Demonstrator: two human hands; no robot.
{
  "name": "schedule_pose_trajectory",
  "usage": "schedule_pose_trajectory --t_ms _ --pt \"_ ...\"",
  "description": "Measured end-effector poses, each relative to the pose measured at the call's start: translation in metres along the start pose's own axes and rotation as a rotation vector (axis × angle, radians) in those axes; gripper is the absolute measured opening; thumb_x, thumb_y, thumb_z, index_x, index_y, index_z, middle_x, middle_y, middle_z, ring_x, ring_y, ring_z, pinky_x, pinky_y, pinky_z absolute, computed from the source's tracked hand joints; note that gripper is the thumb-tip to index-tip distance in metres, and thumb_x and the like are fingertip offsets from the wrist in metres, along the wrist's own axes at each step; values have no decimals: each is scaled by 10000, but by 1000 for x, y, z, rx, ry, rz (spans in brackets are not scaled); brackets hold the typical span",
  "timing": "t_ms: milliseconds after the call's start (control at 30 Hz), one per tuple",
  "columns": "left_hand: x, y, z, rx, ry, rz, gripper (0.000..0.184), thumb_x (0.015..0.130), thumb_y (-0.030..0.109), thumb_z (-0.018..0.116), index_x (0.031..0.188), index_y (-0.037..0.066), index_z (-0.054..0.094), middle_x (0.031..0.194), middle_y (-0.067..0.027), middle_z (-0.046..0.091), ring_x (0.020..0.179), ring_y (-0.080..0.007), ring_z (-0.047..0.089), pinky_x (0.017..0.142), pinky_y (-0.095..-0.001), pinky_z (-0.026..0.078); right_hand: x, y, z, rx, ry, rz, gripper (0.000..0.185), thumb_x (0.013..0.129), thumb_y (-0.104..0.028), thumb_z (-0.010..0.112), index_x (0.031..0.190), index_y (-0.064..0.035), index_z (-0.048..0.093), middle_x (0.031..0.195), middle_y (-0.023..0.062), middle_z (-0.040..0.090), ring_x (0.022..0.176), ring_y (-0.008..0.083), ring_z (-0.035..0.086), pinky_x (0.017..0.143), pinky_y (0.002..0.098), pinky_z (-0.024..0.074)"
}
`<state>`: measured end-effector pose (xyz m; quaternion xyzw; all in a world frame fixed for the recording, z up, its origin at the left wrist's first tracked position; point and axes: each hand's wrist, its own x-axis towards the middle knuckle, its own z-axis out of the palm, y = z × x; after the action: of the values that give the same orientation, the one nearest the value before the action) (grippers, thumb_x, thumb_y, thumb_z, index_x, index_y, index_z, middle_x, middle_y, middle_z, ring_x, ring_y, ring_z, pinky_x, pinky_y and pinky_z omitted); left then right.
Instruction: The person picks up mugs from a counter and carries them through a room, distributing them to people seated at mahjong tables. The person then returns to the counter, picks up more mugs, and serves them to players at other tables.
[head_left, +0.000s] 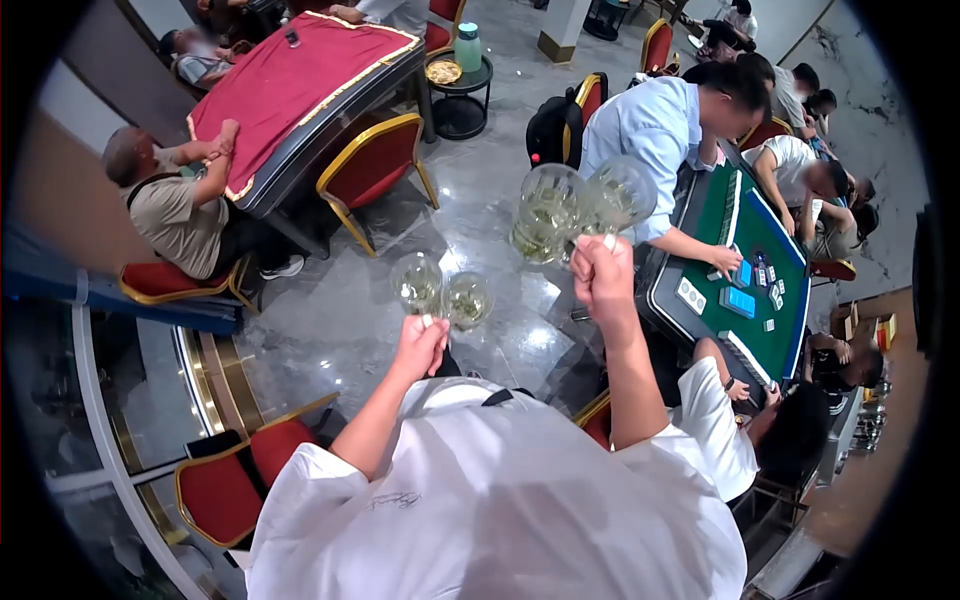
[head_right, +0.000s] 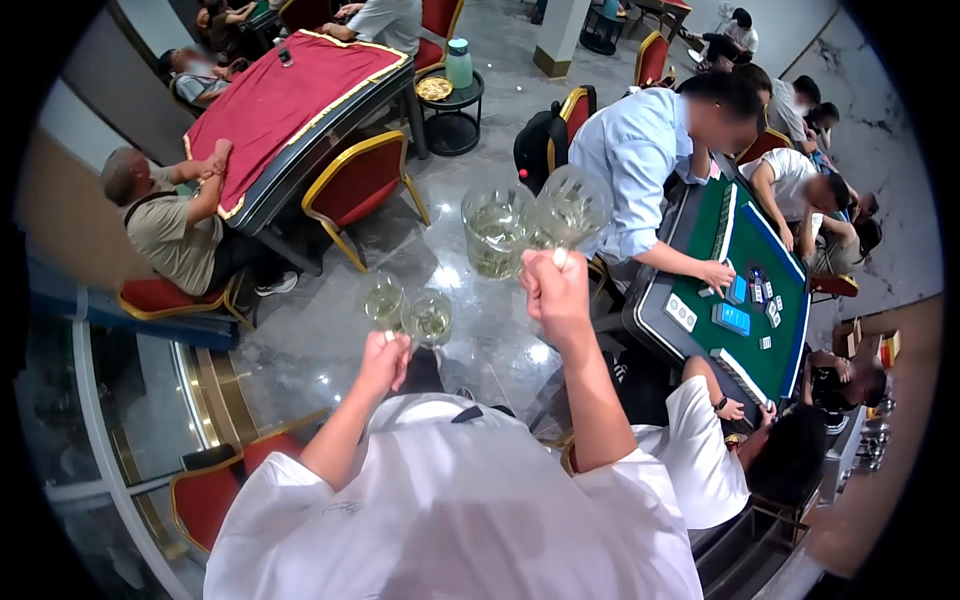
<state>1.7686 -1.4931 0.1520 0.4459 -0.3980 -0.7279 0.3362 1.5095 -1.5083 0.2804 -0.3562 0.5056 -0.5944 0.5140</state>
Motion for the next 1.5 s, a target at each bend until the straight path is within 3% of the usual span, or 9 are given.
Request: schedule_pose_trajectory --t_ms 267,567,667,1067,1300,1400,1500 --pt "218 87 -32 75 -152 14 351 857 155 485 526 41 458 376 -5 393 250 -89 364 251 -233 232 169 -13 0 -16 199 -54 379 839 -156 464 484 -73 362 432 -3 344 299 62 262 263 216 194" --pt "415 174 -27 153 -224 8 362 873 161 468 530 47 443 363 -12 395 251 -91 366 266 -232 240 340 -33 -23 58 287 -67 366 829 -147 466 486 -68 363 443 8 354 296 70 284 254 212 220" --pt "476 188 -23 147 -221 14 354 875 159 464 539 48 443 363 -13 394 251 -90 365 267 -228 239 398 -31 -44 58 204 -80 350 823 -125 476 493 -48 387 454 17 386 303 65 296 277 212 207" --pt "670 270 12 12 -135 6 344 882 149 456 555 44 443 462 -23 433 254 -96 349 240 -215 232 604 -48 -89 65 263 -21 376 823 -76 496 464 -69 385 423 -33 356 327 47 326 306 214 219" --pt "794 317 25 45 -146 -41 326 875 144 464 568 34 455 485 -36 453 268 -100 378 250 -213 242 722 -42 -110 73 353 45 323 785 -85 519 476 -58 430 431 -21 398 328 49 345 303 203 237" --pt "841 336 26 19 -197 -62 325 879 163 476 581 34 462 488 -39 459 278 -93 384 258 -208 250 772 -34 -125 52 359 -50 346 785 -65 493 449 -44 412 436 -11 399 314 58 333 296 204 239" --pt "886 364 34 41 -183 -87 348 889 192 480 584 25 467 490 -40 464 297 -89 404 268 -202 256 822 -44 -132 87 433 -11 384 789 -49 479 424 -42 360 421 9 379 305 67 328 284 211 212"
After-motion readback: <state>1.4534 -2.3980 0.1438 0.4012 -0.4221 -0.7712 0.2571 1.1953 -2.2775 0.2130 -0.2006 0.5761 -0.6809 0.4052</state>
